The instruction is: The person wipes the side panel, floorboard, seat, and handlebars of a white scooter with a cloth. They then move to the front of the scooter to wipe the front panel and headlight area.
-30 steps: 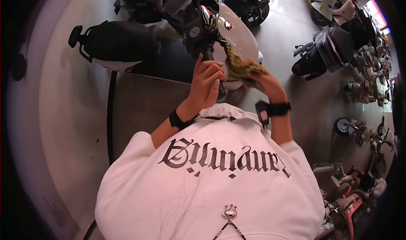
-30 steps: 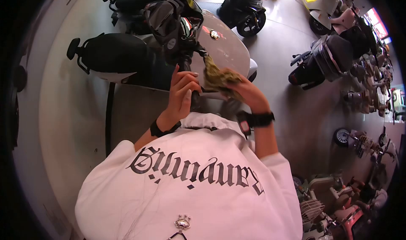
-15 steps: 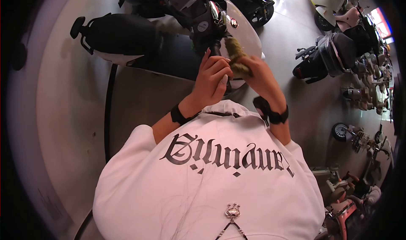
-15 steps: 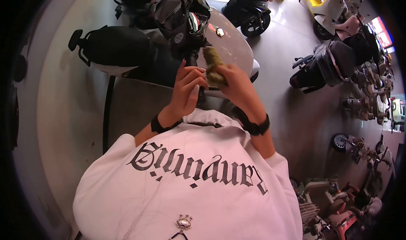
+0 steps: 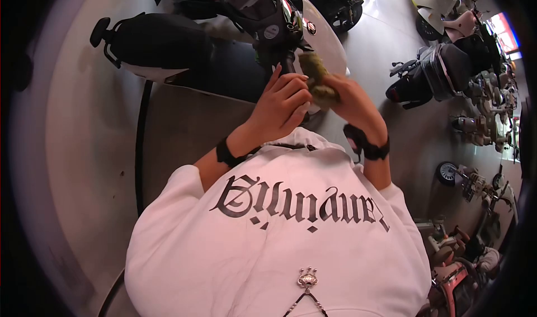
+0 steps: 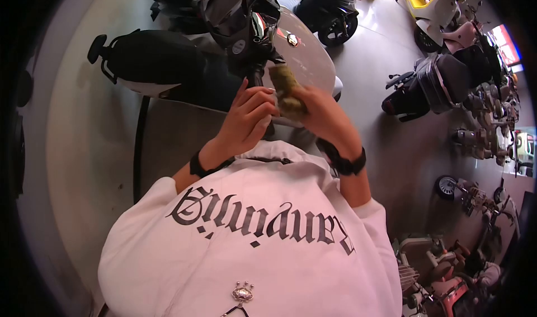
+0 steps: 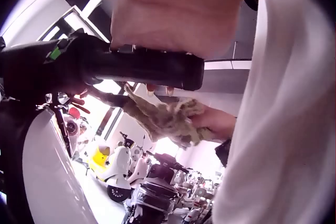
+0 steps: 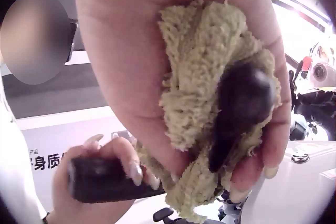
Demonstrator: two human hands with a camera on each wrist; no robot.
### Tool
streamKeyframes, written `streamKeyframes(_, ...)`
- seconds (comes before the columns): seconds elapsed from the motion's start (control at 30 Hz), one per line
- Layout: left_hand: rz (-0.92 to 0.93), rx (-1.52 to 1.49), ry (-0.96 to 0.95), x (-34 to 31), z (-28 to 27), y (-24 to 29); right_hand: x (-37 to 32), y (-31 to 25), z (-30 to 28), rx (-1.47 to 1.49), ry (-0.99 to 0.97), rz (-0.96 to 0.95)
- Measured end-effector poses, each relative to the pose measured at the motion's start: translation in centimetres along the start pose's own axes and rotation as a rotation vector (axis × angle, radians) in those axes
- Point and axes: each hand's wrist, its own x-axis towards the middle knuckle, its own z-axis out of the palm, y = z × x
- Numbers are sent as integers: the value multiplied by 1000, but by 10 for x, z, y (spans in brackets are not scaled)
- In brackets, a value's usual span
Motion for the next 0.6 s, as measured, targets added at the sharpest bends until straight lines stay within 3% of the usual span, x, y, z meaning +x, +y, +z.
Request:
streamKeyframes(0.1,10,63,-118,-8,-18,4,-39,-3,-21,14,-103,53)
streamKeyframes(0.17,22,-51,-182,-12,-24,5,-71,7,-46,167,-221,269)
streamKeyframes(0.23,35,-59,-186,-11,-33,2,-87,19,-58,39,-24,448)
streamKeyframes(0.3,-34,-261,-115,-7,-39,-2,-78,20,-69,-199,173,361)
streamKeyframes(0.33,-6,-259,-25,-1,-45,-5,-69,20,-71,-261,232,213)
streamKeyframes(0.43,-52,-240,159,14,-52,-25,-12,-21,-76,-393,267,143)
streamKeyframes(0.5,-26,-204,218,26,-58,-35,35,-42,-75,-242,340,-27)
streamKeyframes(0.6,-39,-353,411,45,-72,-48,100,-62,-64,-364,521,-265)
